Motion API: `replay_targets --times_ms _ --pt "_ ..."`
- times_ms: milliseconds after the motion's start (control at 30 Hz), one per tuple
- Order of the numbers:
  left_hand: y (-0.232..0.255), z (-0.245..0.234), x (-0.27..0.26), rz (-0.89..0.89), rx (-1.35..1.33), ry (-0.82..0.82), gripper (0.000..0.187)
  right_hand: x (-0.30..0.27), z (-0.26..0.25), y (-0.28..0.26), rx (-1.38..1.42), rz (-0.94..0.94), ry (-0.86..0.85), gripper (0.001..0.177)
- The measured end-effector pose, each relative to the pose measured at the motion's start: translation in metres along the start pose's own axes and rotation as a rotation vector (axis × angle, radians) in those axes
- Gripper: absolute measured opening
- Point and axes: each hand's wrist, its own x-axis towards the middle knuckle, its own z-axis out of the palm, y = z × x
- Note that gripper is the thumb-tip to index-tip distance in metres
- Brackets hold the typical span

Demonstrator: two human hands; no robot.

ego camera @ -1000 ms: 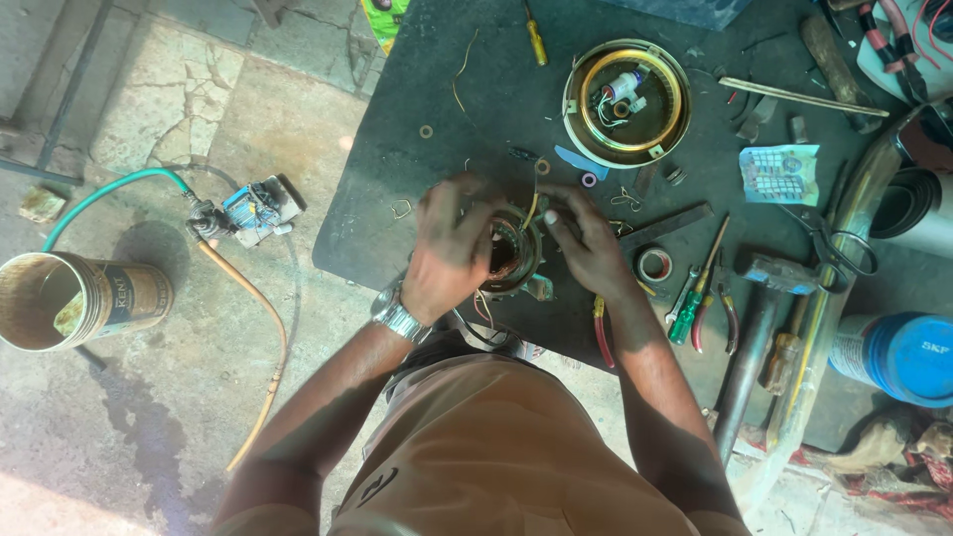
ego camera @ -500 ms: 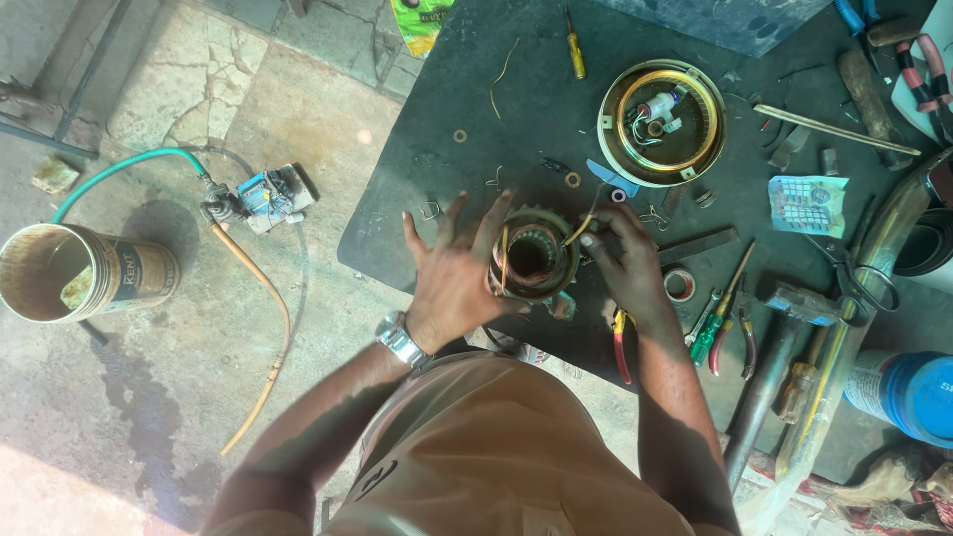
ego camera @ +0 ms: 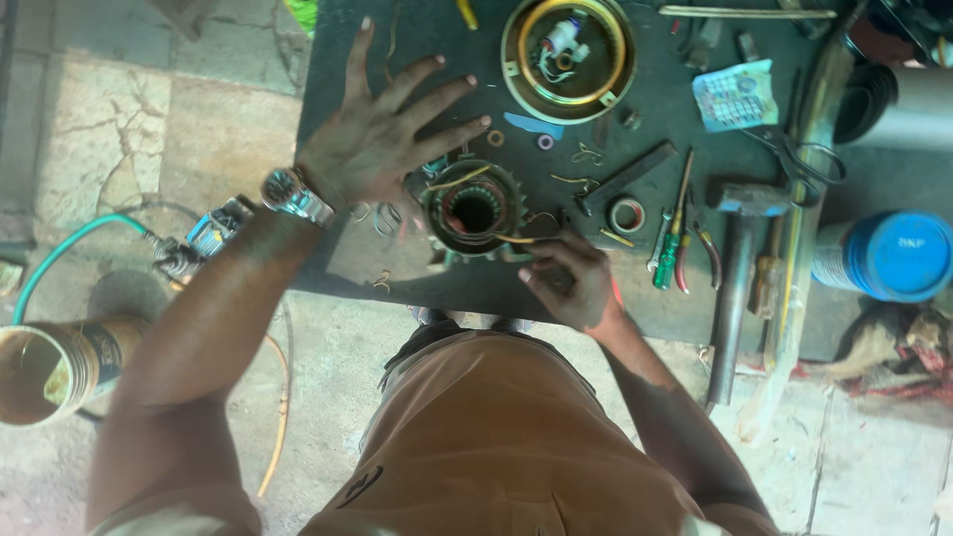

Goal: The person uses pliers and a screwdriver to strip, twist, and secure wires on a cylindrical electrical component. They repeatedly adjust wire ends and connections while working at a cluttered workbench.

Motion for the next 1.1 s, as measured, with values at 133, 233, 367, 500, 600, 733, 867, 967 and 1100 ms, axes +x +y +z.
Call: replay_targets --times_ms 133,233,367,500,600,733,867,967,1100 --pt "-0.020 -0.017 0.038 0.298 0.286 -0.022 0.136 -0.016 0.015 -0.009 0.130 -0.143 -0.112 0.045" --pt "-0.020 -0.029 0.072 0.539 0.356 -0.028 0.139 -0.020 0.028 -0.017 0.113 -0.190 -0.218 0.053" --pt "-0.001 -0.048 0.110 0.942 0.585 -0.093 0.141 -0.011 0.035 -0.032 0.105 -0.229 -0.265 0.057" --pt "0.016 -0.056 0.127 1.033 0.648 -0.108 0.141 -0.009 0.046 -0.050 0.217 -0.132 -0.340 0.067" --pt "0.021 -0.040 0.128 0.865 0.591 -0.052 0.134 -0.007 0.042 -0.038 0.277 -0.139 -0.376 0.060" --pt "0.009 -0.014 0.084 0.146 0.285 -0.056 0.109 -0.034 -0.001 0.007 0.056 0.083 -0.008 0.023" --pt "0.028 -0.015 0.022 -0.353 -0.416 0.052 0.097 -0.068 -0.062 0.060 -0.688 0.008 0.617 0.023" --pt "0.067 -0.020 -0.008 -0.400 -0.649 0.125 0.106 -0.088 -0.076 0.086 -0.680 0.245 0.605 0.031" --pt "0.095 -0.023 -0.009 -0.540 -0.777 0.049 0.111 -0.086 -0.075 0.106 -0.776 0.346 0.541 0.043"
